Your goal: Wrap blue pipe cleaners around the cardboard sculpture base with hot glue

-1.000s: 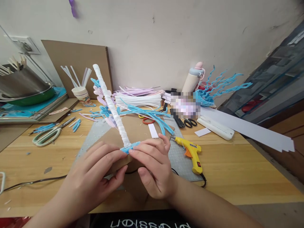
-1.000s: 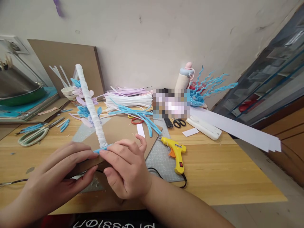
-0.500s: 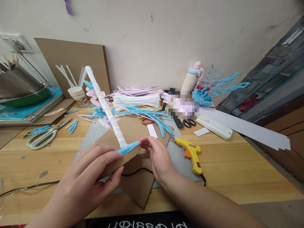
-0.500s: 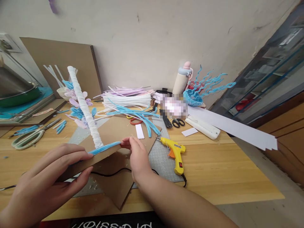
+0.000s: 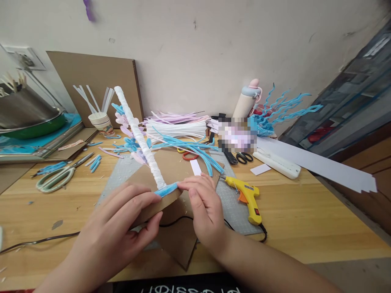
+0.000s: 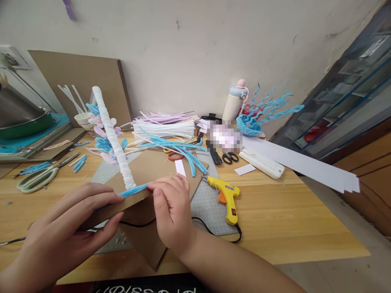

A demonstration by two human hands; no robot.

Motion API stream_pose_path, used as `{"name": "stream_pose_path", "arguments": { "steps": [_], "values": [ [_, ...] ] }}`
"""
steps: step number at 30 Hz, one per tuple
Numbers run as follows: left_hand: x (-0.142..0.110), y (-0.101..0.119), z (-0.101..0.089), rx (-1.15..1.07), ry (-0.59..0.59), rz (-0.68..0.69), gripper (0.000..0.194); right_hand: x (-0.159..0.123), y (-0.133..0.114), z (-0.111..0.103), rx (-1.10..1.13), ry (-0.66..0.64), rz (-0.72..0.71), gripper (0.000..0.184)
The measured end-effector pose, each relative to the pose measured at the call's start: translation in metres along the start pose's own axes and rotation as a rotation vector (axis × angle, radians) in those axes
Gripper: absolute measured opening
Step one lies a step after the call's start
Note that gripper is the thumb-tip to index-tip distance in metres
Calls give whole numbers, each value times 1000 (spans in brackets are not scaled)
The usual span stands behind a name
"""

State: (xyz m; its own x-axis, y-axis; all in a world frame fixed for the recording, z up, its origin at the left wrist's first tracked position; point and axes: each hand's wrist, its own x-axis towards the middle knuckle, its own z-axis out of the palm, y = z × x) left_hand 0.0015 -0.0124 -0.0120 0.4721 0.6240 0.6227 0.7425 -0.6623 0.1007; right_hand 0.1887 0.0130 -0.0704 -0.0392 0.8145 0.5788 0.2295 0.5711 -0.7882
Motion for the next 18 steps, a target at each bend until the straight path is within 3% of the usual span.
{"name": "stream_pose_path", "arguments": {
  "steps": [8, 13, 15, 18],
  "values": [
    [6, 3, 1, -10, -28, 16, 14, -1, -8, -7, -135, -72, -205, 31],
    [6, 5, 3, -30, -29, 15, 18, -5, -11, -12, -115, -163, -314, 42],
    [5, 5, 3, -32, -36, 13, 19, -7, -8, -9, -13, -94, -199, 42],
    [3, 4, 2, -16, -33, 10, 18, -4, 6, 3, 266, 138, 268, 23]
  ]
}}
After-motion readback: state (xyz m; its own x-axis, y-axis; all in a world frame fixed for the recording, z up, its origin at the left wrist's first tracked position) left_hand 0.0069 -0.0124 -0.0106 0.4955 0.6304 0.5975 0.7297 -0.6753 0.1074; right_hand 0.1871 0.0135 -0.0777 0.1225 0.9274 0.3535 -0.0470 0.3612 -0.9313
